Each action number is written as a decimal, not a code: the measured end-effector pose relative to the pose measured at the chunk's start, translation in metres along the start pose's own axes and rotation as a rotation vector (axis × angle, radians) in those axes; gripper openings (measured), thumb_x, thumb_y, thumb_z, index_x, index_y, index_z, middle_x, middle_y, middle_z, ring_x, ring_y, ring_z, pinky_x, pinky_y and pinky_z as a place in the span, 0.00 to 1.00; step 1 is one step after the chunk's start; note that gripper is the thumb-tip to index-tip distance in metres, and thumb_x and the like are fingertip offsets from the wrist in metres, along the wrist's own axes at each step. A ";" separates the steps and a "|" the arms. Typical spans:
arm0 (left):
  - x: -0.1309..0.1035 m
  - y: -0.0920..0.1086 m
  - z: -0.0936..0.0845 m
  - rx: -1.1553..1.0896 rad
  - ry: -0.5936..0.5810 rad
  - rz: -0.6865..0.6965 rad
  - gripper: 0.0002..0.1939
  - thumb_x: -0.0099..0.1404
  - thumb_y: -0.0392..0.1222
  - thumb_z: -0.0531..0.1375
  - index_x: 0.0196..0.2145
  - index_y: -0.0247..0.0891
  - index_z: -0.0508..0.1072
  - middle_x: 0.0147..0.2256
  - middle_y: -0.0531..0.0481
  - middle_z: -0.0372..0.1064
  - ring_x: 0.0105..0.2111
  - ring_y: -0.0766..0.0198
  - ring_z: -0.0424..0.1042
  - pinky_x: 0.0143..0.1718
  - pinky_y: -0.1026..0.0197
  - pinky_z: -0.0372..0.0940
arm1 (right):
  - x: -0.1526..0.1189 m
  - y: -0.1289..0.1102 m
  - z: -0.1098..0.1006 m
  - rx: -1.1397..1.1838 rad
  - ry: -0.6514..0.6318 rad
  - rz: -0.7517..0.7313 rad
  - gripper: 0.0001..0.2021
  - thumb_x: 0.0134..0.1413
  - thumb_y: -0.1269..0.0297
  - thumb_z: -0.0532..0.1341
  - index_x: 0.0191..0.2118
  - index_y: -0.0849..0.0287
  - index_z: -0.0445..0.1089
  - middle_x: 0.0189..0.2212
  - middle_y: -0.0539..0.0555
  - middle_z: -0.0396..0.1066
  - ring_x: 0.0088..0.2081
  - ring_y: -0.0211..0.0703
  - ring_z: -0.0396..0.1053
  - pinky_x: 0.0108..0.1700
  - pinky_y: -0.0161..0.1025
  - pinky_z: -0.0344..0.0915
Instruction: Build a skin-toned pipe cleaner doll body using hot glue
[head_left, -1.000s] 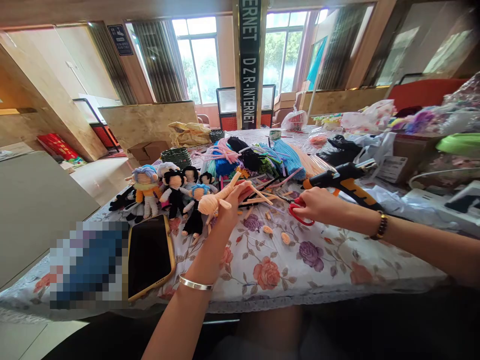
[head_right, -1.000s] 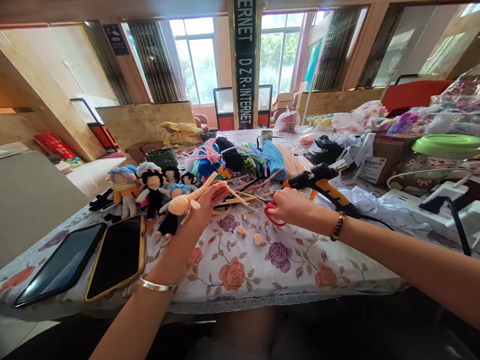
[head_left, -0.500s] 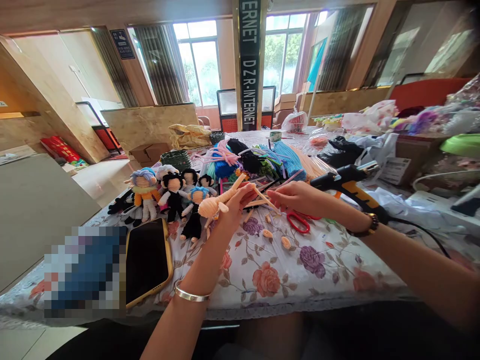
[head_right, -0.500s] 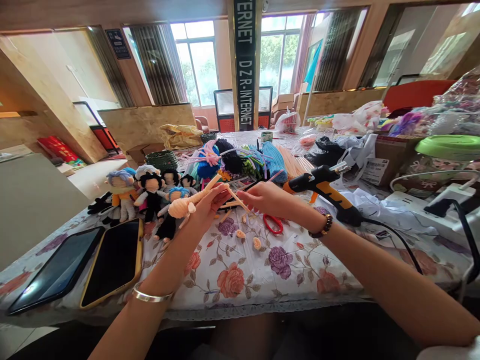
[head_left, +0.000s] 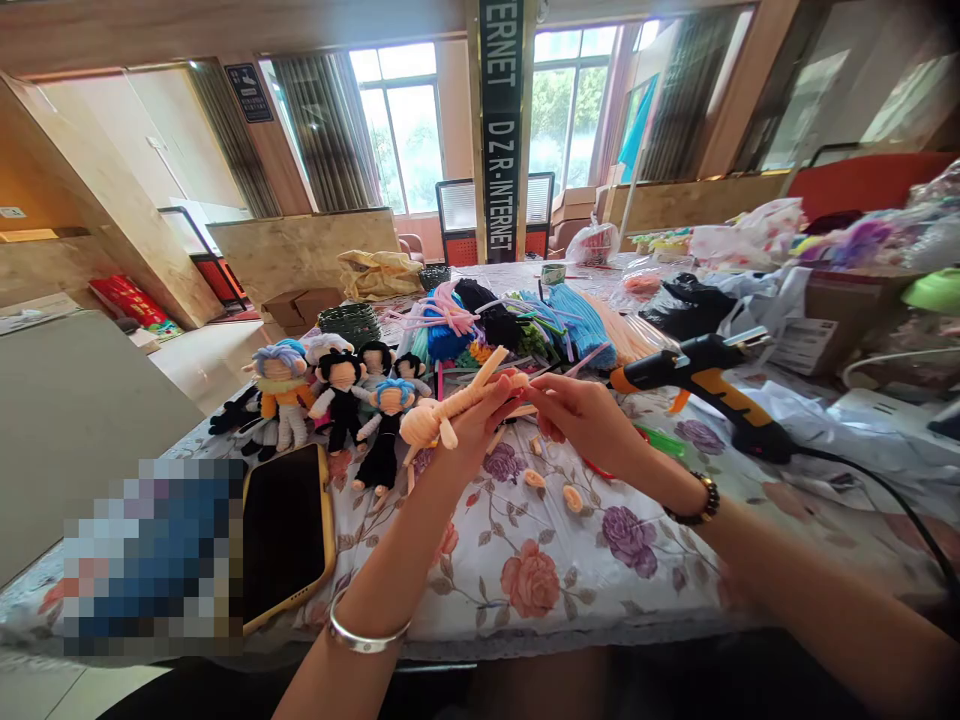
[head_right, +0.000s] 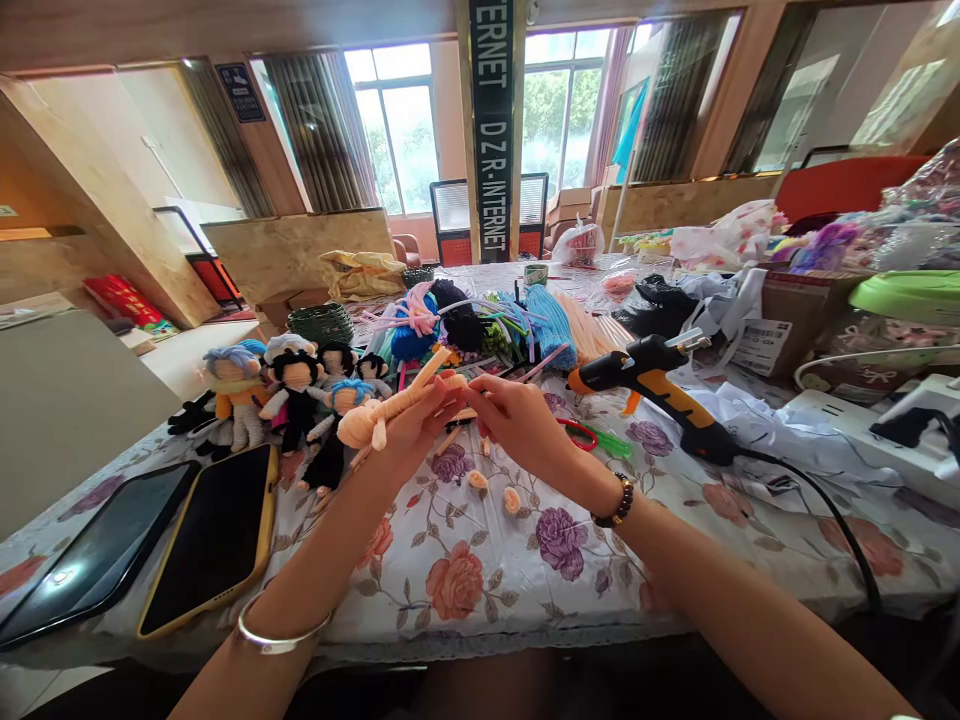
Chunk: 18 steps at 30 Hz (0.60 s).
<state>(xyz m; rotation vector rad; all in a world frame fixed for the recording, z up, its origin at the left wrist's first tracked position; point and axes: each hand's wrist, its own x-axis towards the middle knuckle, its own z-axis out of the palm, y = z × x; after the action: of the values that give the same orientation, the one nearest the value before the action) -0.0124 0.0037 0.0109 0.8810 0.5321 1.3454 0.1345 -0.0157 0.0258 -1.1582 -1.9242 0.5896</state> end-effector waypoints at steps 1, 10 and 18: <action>0.000 0.000 0.000 -0.004 0.009 -0.007 0.13 0.46 0.40 0.69 0.30 0.31 0.76 0.31 0.46 0.74 0.40 0.57 0.73 0.50 0.55 0.61 | -0.001 0.001 -0.001 -0.050 0.037 -0.013 0.15 0.59 0.54 0.50 0.35 0.59 0.67 0.17 0.46 0.63 0.19 0.32 0.58 0.24 0.31 0.54; 0.001 0.000 0.000 -0.047 0.010 -0.104 0.09 0.48 0.33 0.68 0.30 0.30 0.76 0.29 0.47 0.74 0.28 0.69 0.71 0.36 0.66 0.65 | 0.001 0.009 -0.005 -0.213 0.153 -0.173 0.12 0.60 0.61 0.52 0.36 0.60 0.71 0.25 0.49 0.71 0.25 0.33 0.63 0.29 0.30 0.57; -0.004 0.003 0.003 0.029 -0.069 -0.174 0.09 0.47 0.33 0.68 0.29 0.32 0.76 0.27 0.48 0.73 0.27 0.69 0.70 0.33 0.65 0.66 | 0.002 0.014 -0.006 -0.324 0.335 -0.241 0.08 0.55 0.68 0.57 0.35 0.55 0.74 0.30 0.52 0.75 0.32 0.40 0.71 0.33 0.34 0.62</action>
<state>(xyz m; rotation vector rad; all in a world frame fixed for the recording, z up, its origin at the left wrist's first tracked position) -0.0128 -0.0010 0.0144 0.8808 0.5632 1.1481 0.1462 -0.0072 0.0201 -1.1136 -1.8660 -0.0492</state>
